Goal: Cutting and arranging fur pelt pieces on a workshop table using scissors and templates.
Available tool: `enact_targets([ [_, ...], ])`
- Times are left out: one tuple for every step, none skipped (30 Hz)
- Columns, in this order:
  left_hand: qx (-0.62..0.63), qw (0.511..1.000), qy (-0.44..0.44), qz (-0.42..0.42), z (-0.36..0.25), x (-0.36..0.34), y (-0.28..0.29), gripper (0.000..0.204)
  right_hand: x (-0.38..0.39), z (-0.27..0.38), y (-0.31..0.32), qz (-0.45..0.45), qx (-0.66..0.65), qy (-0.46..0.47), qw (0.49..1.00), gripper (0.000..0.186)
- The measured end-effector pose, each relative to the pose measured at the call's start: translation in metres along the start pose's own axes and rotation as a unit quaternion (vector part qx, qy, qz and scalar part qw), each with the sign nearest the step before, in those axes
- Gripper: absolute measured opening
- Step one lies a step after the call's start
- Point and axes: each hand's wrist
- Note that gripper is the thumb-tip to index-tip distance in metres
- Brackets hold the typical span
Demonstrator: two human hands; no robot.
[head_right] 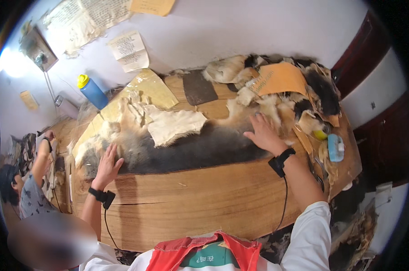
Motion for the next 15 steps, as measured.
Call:
enact_targets([
  [0.024,0.999,-0.03,-0.034,0.009,-0.007,0.002,0.063,-0.013,0.01,0.013,-0.012,-0.028,0.005,1.0,0.06],
  [0.052,0.994,-0.069,-0.066,0.004,-0.016,0.009,0.063,-0.024,0.007,0.015,-0.014,-0.028,0.012,0.999,0.06],
  [0.078,0.995,-0.01,-0.067,-0.002,-0.029,0.016,0.056,-0.032,-0.001,0.018,-0.031,-0.026,0.014,0.999,0.055],
  [0.081,0.994,-0.009,-0.07,-0.005,-0.042,0.02,0.056,-0.038,-0.012,0.021,-0.048,-0.02,0.012,0.999,0.051],
  [0.101,0.991,-0.017,-0.091,-0.008,-0.056,0.019,0.051,-0.046,-0.021,0.021,-0.058,0.012,0.031,0.998,0.043],
  [0.122,0.986,-0.026,-0.111,-0.01,-0.068,0.016,0.047,-0.055,-0.027,0.018,-0.06,0.017,0.028,0.998,0.043],
  [0.149,0.976,-0.034,-0.156,0.0,-0.085,0.002,0.042,-0.065,-0.028,0.011,-0.044,0.03,0.039,0.998,0.043],
  [0.157,0.975,-0.044,-0.152,-0.004,-0.095,-0.001,0.042,-0.071,-0.033,0.007,-0.027,0.048,0.04,0.998,0.044],
  [0.112,0.977,-0.02,-0.178,-0.007,-0.1,-0.005,0.042,-0.077,-0.035,-0.001,-0.025,0.077,0.035,0.996,0.045],
  [0.065,0.977,0.005,-0.204,-0.009,-0.105,-0.008,0.042,-0.083,-0.034,-0.007,-0.024,0.083,0.025,0.996,0.045],
  [0.056,0.976,0.0,-0.208,-0.013,-0.11,-0.006,0.038,-0.088,-0.033,-0.012,-0.065,0.065,0.014,0.996,0.042],
  [0.063,0.977,-0.008,-0.205,-0.019,-0.114,-0.006,0.038,-0.091,-0.034,-0.014,-0.107,0.046,0.004,0.993,0.04],
  [0.058,0.977,-0.009,-0.205,-0.027,-0.113,-0.001,0.032,-0.093,-0.041,-0.014,-0.106,0.053,-0.004,0.993,0.04],
  [0.052,0.978,-0.01,-0.204,-0.034,-0.116,-0.001,0.026,-0.096,-0.049,-0.013,-0.093,0.075,0.0,0.993,0.034],
  [0.083,0.97,-0.005,-0.226,-0.035,-0.127,-0.012,0.018,-0.097,-0.056,-0.011,-0.08,0.096,0.003,0.992,0.029],
])
Point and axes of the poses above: each hand's wrist, its own x-axis away from the middle knuckle, its own y-axis out of the back of the hand, z = x × y, and after that the axes turned 7 degrees about y, right-handed
